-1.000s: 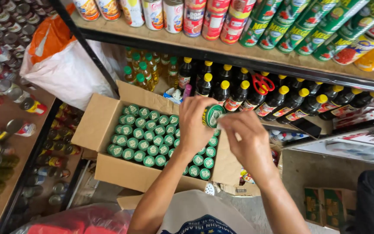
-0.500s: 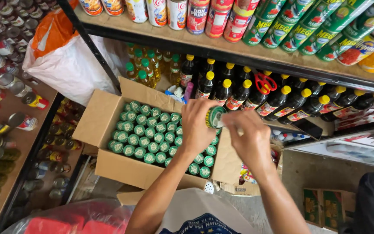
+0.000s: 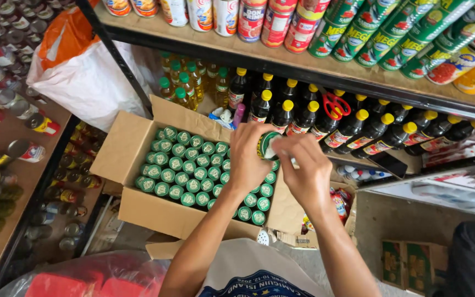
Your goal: Cleaning canned goods with a cloth and placing them onto a grocery shelf.
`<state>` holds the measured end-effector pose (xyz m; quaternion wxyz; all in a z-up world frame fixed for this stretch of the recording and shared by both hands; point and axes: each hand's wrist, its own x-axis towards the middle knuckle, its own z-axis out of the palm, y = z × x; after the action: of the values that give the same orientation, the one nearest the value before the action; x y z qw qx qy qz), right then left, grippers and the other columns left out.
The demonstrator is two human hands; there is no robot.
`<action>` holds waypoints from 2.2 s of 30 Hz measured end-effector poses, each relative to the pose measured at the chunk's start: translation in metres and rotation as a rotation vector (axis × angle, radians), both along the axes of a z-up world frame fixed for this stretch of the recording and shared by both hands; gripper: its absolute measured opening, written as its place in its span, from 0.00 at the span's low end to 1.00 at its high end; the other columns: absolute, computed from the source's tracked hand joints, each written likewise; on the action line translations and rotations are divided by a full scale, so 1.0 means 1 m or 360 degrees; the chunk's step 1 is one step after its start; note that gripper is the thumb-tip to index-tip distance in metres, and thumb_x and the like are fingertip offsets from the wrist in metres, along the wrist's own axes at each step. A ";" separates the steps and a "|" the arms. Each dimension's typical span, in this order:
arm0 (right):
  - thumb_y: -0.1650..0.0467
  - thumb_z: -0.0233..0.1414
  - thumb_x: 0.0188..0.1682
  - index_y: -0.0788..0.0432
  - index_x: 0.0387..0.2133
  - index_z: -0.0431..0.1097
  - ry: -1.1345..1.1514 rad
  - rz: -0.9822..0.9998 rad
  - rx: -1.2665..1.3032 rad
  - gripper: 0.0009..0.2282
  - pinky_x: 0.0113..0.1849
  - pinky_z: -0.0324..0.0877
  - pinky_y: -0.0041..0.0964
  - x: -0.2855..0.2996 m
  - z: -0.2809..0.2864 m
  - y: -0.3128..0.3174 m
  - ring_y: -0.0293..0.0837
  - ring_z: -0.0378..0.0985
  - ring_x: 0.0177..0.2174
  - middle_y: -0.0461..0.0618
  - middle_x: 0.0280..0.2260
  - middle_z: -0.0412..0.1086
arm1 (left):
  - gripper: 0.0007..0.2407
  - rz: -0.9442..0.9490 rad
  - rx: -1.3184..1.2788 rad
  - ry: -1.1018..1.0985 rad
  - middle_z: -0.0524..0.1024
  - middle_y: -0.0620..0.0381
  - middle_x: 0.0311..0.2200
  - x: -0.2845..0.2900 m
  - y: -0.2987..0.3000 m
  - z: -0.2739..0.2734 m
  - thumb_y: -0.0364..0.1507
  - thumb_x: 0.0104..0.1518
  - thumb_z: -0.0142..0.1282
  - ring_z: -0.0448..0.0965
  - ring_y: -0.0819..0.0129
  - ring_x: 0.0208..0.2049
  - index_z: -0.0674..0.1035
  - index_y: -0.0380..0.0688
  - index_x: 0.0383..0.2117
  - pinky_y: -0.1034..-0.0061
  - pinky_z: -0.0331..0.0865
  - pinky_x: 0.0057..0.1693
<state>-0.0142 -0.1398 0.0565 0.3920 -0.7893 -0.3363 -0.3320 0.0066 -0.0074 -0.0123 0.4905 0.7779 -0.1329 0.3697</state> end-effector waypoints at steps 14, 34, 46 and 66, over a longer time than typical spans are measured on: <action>0.86 0.59 0.42 0.61 0.27 0.79 0.0042 0.0099 -0.0007 0.09 0.37 0.76 0.45 0.002 0.006 0.000 0.55 0.81 0.32 0.52 0.29 0.79 | 0.26 -0.0073 -0.0037 0.0124 0.76 0.60 0.36 -0.007 -0.002 -0.001 0.11 0.31 0.65 0.74 0.56 0.40 0.78 0.51 0.40 0.58 0.66 0.48; 0.86 0.56 0.44 0.60 0.29 0.79 0.0065 0.0223 -0.0046 0.10 0.36 0.75 0.50 0.020 -0.009 -0.016 0.58 0.79 0.31 0.54 0.30 0.77 | 0.23 -0.0104 0.0013 0.0099 0.76 0.59 0.34 -0.001 -0.004 -0.006 0.14 0.33 0.69 0.74 0.59 0.38 0.80 0.50 0.39 0.59 0.65 0.50; 0.85 0.58 0.45 0.61 0.28 0.78 -0.0037 0.0240 -0.0006 0.09 0.37 0.77 0.48 0.026 0.000 -0.013 0.57 0.79 0.30 0.53 0.29 0.77 | 0.25 -0.0083 0.0030 0.0086 0.75 0.62 0.36 0.007 -0.006 -0.002 0.15 0.32 0.68 0.74 0.58 0.41 0.78 0.53 0.40 0.61 0.66 0.47; 0.83 0.58 0.42 0.60 0.29 0.78 0.0161 0.0027 -0.0162 0.07 0.32 0.74 0.46 0.029 -0.003 -0.012 0.56 0.77 0.29 0.53 0.26 0.72 | 0.22 0.0070 0.0056 0.0049 0.74 0.61 0.35 0.013 0.005 0.004 0.13 0.35 0.67 0.72 0.58 0.41 0.79 0.51 0.38 0.57 0.64 0.48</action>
<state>0.0149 -0.1514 0.0540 0.3705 -0.8211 -0.3393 -0.2709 0.0195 -0.0024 -0.0088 0.4706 0.7947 -0.1145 0.3659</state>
